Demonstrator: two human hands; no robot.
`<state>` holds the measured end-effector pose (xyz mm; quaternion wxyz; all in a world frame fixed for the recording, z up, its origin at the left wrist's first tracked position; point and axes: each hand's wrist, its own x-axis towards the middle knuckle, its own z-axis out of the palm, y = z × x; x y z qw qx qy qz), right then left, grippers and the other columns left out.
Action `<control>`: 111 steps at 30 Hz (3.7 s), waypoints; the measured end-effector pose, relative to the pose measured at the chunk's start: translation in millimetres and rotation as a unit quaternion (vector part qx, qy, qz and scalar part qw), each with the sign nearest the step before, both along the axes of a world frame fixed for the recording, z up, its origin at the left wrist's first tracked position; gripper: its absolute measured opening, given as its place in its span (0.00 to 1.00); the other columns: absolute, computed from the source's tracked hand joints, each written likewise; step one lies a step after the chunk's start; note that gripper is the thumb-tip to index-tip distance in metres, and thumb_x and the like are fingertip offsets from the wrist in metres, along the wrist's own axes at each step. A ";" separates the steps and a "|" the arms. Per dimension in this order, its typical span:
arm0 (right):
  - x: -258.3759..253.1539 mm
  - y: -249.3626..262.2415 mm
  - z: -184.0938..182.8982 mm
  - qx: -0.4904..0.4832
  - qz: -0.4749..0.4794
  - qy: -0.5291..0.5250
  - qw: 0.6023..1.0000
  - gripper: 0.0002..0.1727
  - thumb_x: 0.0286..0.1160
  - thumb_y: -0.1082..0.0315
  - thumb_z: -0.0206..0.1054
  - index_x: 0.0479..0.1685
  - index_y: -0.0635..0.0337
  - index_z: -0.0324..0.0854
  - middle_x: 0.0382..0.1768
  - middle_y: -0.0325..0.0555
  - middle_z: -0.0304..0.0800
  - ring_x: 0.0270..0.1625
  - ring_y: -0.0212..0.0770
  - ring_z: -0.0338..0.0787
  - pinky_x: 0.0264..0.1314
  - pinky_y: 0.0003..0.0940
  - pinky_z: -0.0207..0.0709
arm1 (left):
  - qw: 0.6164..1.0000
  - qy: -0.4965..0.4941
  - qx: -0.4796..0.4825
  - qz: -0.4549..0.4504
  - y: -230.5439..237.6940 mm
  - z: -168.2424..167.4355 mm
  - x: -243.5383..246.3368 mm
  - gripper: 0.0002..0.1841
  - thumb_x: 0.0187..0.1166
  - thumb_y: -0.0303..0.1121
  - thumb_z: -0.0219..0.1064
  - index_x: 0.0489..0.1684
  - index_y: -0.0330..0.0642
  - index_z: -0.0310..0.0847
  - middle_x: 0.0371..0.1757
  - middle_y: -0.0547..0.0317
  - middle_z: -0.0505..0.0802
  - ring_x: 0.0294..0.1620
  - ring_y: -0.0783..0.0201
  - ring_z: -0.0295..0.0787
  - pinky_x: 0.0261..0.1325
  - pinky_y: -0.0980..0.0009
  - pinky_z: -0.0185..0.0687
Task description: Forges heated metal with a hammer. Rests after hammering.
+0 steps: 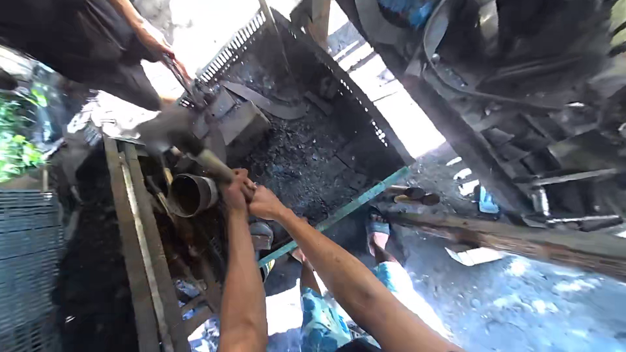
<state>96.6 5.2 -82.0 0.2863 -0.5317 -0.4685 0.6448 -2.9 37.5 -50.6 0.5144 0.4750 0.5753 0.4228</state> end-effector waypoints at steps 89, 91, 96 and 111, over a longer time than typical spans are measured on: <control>6.9 -52.2 34.7 0.067 -0.035 0.060 0.995 0.20 0.52 0.53 0.81 0.42 0.53 0.86 0.34 0.40 0.92 0.38 0.38 0.91 0.44 0.50 0.87 | 0.994 0.050 0.089 -0.022 -49.1 59.6 17.3 0.21 0.68 0.38 0.80 0.51 0.34 0.83 0.29 0.53 0.91 0.25 0.58 0.89 0.33 0.58 0.92; 11.6 -69.2 111.2 0.187 -0.096 0.103 0.972 0.31 0.53 0.55 0.84 0.62 0.53 0.87 0.46 0.39 0.97 0.49 0.34 0.95 0.55 0.46 0.91 | 0.977 0.079 0.190 -0.046 -77.5 156.4 38.0 0.31 0.59 0.45 0.87 0.54 0.36 0.81 0.40 0.59 0.94 0.38 0.66 0.92 0.45 0.66 0.93; 31.1 -25.1 249.7 0.350 -0.067 0.148 0.923 0.21 0.53 0.60 0.79 0.49 0.57 0.90 0.40 0.43 0.96 0.45 0.41 0.94 0.49 0.53 0.88 | 0.930 0.033 0.321 -0.176 -66.2 300.3 43.6 0.22 0.64 0.38 0.85 0.57 0.50 0.86 0.34 0.65 0.94 0.34 0.68 0.91 0.44 0.68 0.91; 30.3 -65.4 96.3 0.158 0.018 -0.048 0.986 0.24 0.51 0.45 0.79 0.47 0.46 0.87 0.37 0.41 0.95 0.43 0.46 0.95 0.43 0.62 0.86 | 0.977 -0.121 0.166 -0.064 -77.5 114.7 21.9 0.22 0.69 0.38 0.81 0.56 0.40 0.82 0.29 0.56 0.89 0.24 0.62 0.84 0.34 0.62 0.87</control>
